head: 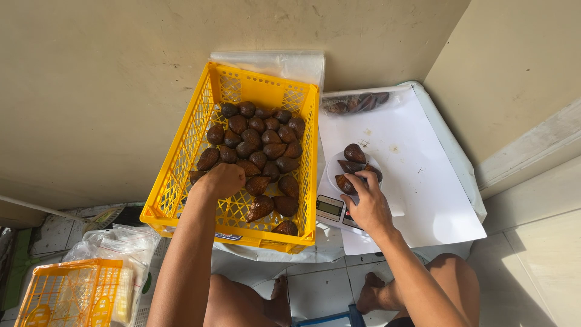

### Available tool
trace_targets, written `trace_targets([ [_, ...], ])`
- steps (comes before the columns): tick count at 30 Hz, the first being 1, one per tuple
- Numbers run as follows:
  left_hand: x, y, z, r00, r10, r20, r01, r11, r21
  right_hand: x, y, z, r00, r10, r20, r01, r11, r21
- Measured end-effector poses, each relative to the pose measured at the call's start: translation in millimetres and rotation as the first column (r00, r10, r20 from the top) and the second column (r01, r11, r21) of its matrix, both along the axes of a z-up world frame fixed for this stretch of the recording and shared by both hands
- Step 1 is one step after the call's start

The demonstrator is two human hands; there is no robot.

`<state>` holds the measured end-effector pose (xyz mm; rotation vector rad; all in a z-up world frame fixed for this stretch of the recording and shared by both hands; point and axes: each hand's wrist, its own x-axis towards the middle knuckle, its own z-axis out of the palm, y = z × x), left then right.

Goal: Weighing salak fruit on a digital scale and placing them into a plastic zip-lock bag.

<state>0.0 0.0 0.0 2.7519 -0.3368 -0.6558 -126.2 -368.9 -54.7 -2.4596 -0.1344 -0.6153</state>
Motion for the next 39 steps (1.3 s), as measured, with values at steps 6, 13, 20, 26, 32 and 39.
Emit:
trace_targets([
  [6,-6,-5,14,1.000,0.001,-0.009,-0.001,1.000,0.003,-7,-6,2,1.000,-0.014,0.021,0.015,1.000,-0.013],
  [13,-4,-3,12,0.998,-0.043,0.040,0.043,0.999,-0.003,-42,-28,5,0.987,-0.041,0.155,0.034,0.998,0.046],
  [20,-12,-16,37,0.980,0.022,0.198,-0.014,0.999,-0.040,-78,-62,-21,0.981,-0.162,0.109,0.132,0.961,0.245],
  [26,-27,-22,54,0.876,0.038,0.482,-0.017,0.999,-0.049,-98,-57,-25,0.973,-0.230,0.012,0.186,0.819,0.542],
  [32,-63,-29,75,0.604,0.063,0.794,0.144,0.972,-0.186,-112,-50,-7,0.970,-0.235,0.070,0.148,0.792,0.593],
  [39,-137,-88,65,0.381,0.195,0.904,0.476,0.797,-0.373,-136,-55,21,0.986,-0.153,0.063,0.061,0.693,0.718],
])
